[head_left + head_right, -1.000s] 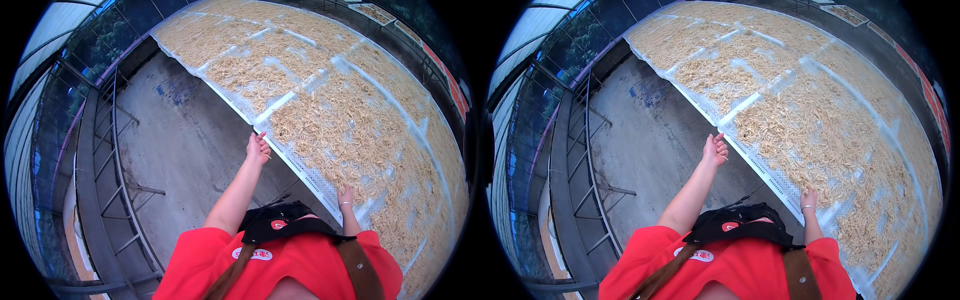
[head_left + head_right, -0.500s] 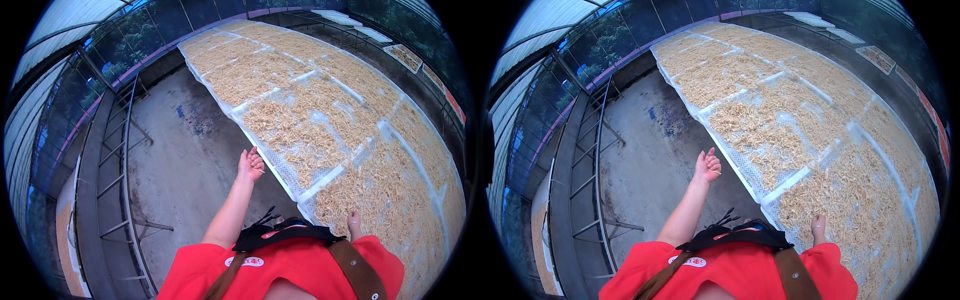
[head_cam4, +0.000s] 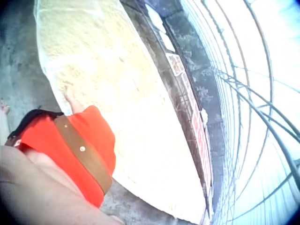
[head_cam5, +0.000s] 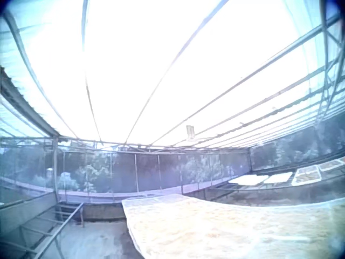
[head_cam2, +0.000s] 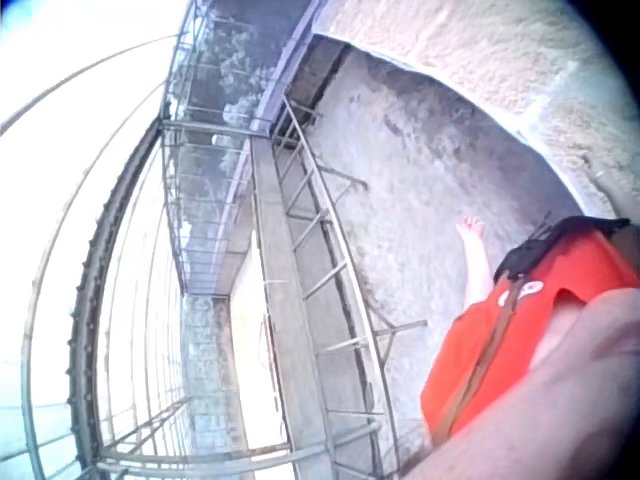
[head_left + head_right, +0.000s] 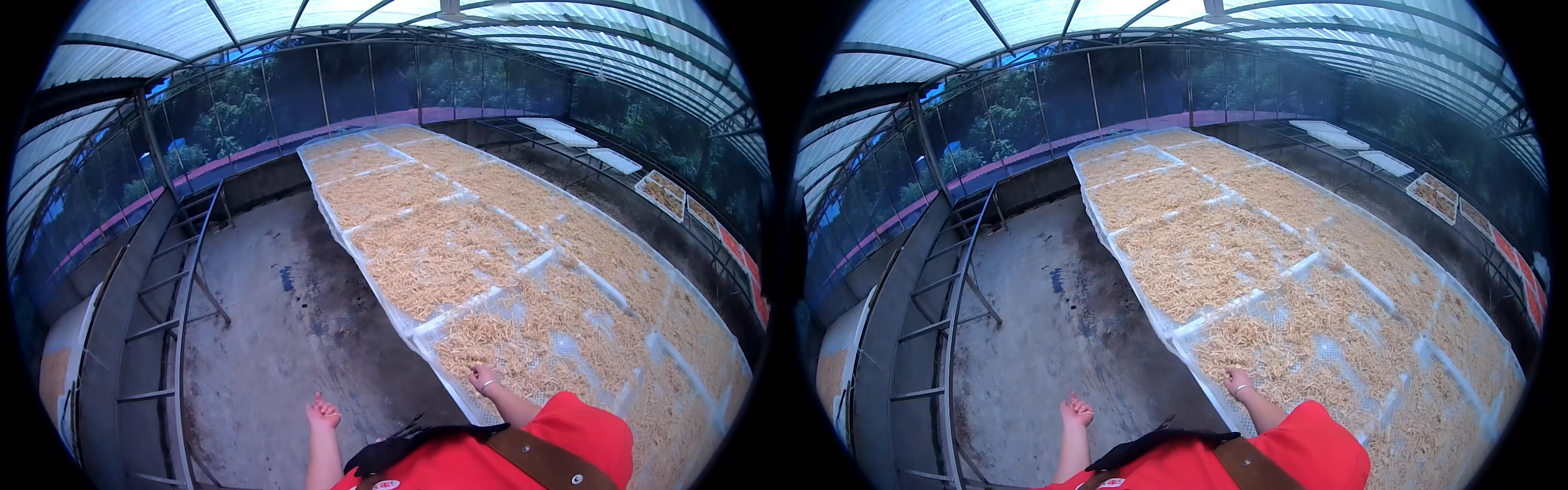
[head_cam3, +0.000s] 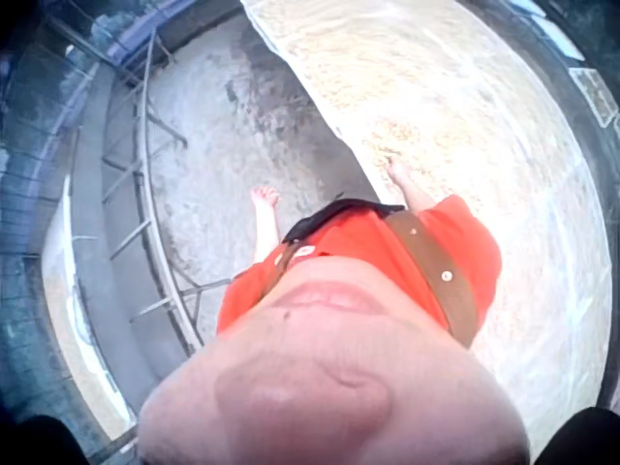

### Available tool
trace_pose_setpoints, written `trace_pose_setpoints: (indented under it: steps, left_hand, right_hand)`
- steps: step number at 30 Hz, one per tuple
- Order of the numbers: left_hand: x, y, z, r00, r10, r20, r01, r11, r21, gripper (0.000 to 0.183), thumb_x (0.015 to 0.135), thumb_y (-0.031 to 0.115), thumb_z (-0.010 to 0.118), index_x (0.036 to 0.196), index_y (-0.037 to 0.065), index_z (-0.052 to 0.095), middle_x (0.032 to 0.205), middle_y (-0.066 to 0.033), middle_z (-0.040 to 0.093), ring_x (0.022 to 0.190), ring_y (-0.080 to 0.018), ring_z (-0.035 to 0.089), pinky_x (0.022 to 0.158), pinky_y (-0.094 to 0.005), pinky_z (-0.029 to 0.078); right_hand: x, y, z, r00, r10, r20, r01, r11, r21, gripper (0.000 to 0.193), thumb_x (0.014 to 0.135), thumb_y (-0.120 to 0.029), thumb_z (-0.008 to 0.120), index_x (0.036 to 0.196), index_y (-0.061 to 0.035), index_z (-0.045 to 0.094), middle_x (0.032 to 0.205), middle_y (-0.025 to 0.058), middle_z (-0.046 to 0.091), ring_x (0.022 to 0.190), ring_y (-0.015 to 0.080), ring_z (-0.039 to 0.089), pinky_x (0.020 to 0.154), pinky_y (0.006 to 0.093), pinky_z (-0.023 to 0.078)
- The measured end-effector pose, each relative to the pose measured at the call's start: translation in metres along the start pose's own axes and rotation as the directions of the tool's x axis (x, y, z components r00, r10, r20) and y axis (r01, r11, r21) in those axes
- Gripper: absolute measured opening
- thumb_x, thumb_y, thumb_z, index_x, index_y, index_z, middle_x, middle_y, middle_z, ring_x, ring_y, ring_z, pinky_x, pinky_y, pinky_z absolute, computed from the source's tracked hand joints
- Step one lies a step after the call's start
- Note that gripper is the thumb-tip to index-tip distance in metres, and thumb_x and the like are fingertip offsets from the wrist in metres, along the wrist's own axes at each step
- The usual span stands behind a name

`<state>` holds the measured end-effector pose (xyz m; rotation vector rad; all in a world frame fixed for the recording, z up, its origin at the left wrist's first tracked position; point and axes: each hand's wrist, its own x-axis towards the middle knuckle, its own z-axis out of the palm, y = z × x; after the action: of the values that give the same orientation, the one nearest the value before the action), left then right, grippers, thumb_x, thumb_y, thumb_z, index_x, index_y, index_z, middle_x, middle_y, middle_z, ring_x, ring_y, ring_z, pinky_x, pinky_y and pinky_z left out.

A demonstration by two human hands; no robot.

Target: The person spreads light-colored noodles by hand across white mesh trays arranged on a multi-tiered rack. They repeatedly lift, toss, and redistribute the noodles to ensure even coverage on the drying surfaces.

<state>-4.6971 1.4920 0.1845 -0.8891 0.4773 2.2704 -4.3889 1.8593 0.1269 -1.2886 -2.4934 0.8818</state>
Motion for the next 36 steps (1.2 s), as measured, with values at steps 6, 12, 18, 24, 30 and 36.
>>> trace_pose_setpoints:
  steps: [6, 12, 18, 24, 30, 36]
  left_hand:
    - [0.115, 0.090, 0.181, 0.984, 0.000, 0.179, -0.014, 0.997, 0.077, 0.046, 0.098, 0.043, 0.029, 0.095, 0.008, 0.060, 0.056, 0.0043, 0.035, 0.042, -0.0075, 0.027, 0.036, -0.0215, 0.021]
    - [0.244, 0.103, 0.274, 0.964, -0.137, 0.228, 0.102, 0.982, 0.156, 0.048, 0.099, 0.040, 0.027, 0.098, 0.004, 0.060, 0.057, 0.0027, 0.038, 0.044, -0.0092, 0.031, 0.039, -0.0233, 0.024]
    - [0.357, 0.155, 0.340, 0.986, -0.122, 0.111, 0.097, 0.973, 0.208, 0.049, 0.099, 0.040, 0.026, 0.099, 0.005, 0.060, 0.056, 0.0027, 0.037, 0.046, -0.0107, 0.031, 0.042, -0.0245, 0.026]
    - [0.447, 0.238, 0.427, 0.996, 0.037, 0.081, -0.054, 0.975, 0.215, 0.046, 0.099, 0.043, 0.025, 0.101, 0.009, 0.057, 0.064, 0.0022, 0.040, 0.053, -0.0109, 0.036, 0.047, -0.0257, 0.031]
    - [0.594, 0.234, 0.526, 0.996, 0.026, -0.081, 0.007, 0.927, 0.376, 0.042, 0.099, 0.041, 0.029, 0.102, 0.009, 0.055, 0.068, 0.0000, 0.044, 0.056, -0.0122, 0.038, 0.048, -0.0258, 0.033]
    - [0.793, 0.178, 0.654, 0.992, -0.010, -0.126, 0.098, 0.696, 0.712, 0.043, 0.093, 0.043, 0.048, 0.117, 0.008, 0.049, 0.097, -0.0072, 0.055, 0.080, -0.0198, 0.055, 0.068, -0.0327, 0.049]
  right_hand:
    - [0.100, -0.059, 0.040, 0.979, 0.167, 0.119, -0.174, 0.984, 0.046, 0.035, 0.082, -0.023, 0.056, 0.110, -0.0030, 0.062, 0.103, 0.0185, 0.065, 0.092, 0.0310, 0.063, 0.083, 0.0384, 0.050]
    - [0.180, -0.074, 0.077, 0.946, 0.310, 0.090, -0.318, 0.944, 0.084, 0.033, 0.083, -0.024, 0.058, 0.107, -0.0020, 0.063, 0.089, 0.0155, 0.067, 0.082, 0.0262, 0.065, 0.077, 0.0355, 0.051]
    - [0.317, -0.121, 0.130, 0.951, 0.303, 0.068, -0.307, 0.949, 0.071, 0.034, 0.084, -0.024, 0.060, 0.108, -0.0008, 0.061, 0.089, 0.0139, 0.066, 0.081, 0.0226, 0.064, 0.077, 0.0328, 0.051]
    - [0.496, -0.235, 0.187, 0.949, 0.189, 0.254, -0.218, 0.972, 0.092, 0.044, 0.080, -0.031, 0.063, 0.115, -0.0051, 0.059, 0.108, 0.0190, 0.062, 0.098, 0.0303, 0.061, 0.086, 0.0371, 0.048]
    - [0.605, -0.314, 0.218, 0.927, 0.193, 0.322, -0.146, 0.976, -0.164, 0.069, 0.071, -0.046, 0.072, 0.127, -0.0111, 0.051, 0.118, 0.0174, 0.055, 0.112, 0.0319, 0.053, 0.093, 0.0408, 0.045]
    - [0.680, -0.339, 0.231, 0.827, 0.456, 0.330, -0.358, 0.879, -0.315, 0.060, 0.071, -0.036, 0.074, 0.124, -0.0144, 0.052, 0.119, 0.0113, 0.054, 0.110, 0.0300, 0.054, 0.091, 0.0422, 0.046]
